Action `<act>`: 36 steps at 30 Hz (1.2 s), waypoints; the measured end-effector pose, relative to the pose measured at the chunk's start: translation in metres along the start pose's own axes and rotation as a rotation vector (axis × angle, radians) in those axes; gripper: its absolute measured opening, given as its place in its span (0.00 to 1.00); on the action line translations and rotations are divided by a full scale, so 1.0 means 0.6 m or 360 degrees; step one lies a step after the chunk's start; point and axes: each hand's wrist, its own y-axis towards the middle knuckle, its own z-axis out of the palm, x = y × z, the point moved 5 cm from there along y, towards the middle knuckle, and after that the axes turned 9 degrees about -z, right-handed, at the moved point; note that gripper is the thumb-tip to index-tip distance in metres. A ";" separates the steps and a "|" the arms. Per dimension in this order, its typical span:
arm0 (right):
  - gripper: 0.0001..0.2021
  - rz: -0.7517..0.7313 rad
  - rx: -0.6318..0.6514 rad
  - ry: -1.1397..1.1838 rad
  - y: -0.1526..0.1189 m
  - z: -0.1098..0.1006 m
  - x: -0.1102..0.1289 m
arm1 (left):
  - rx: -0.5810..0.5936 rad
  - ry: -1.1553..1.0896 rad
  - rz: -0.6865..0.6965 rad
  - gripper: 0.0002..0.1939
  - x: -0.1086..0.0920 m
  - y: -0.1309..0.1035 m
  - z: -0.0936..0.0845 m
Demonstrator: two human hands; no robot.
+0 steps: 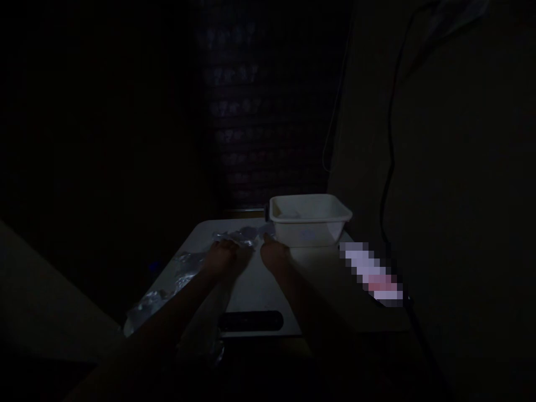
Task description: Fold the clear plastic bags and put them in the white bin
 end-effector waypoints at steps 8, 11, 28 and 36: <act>0.19 -0.0100 -0.0068 0.0090 0.006 0.000 -0.010 | 0.0051 0.0019 0.0005 0.13 -0.002 0.004 0.009; 0.17 -0.0094 0.0000 0.0086 0.007 0.001 -0.006 | 0.0159 -0.0018 -0.0058 0.18 -0.002 0.002 0.004; 0.12 -0.0039 -0.0577 0.0871 -0.001 -0.038 -0.043 | 0.0066 -0.0555 -0.0128 0.29 -0.011 0.002 0.006; 0.16 0.0064 -0.0749 0.1407 -0.081 -0.062 -0.085 | 0.0249 -0.1353 -0.0154 0.13 -0.067 0.019 0.012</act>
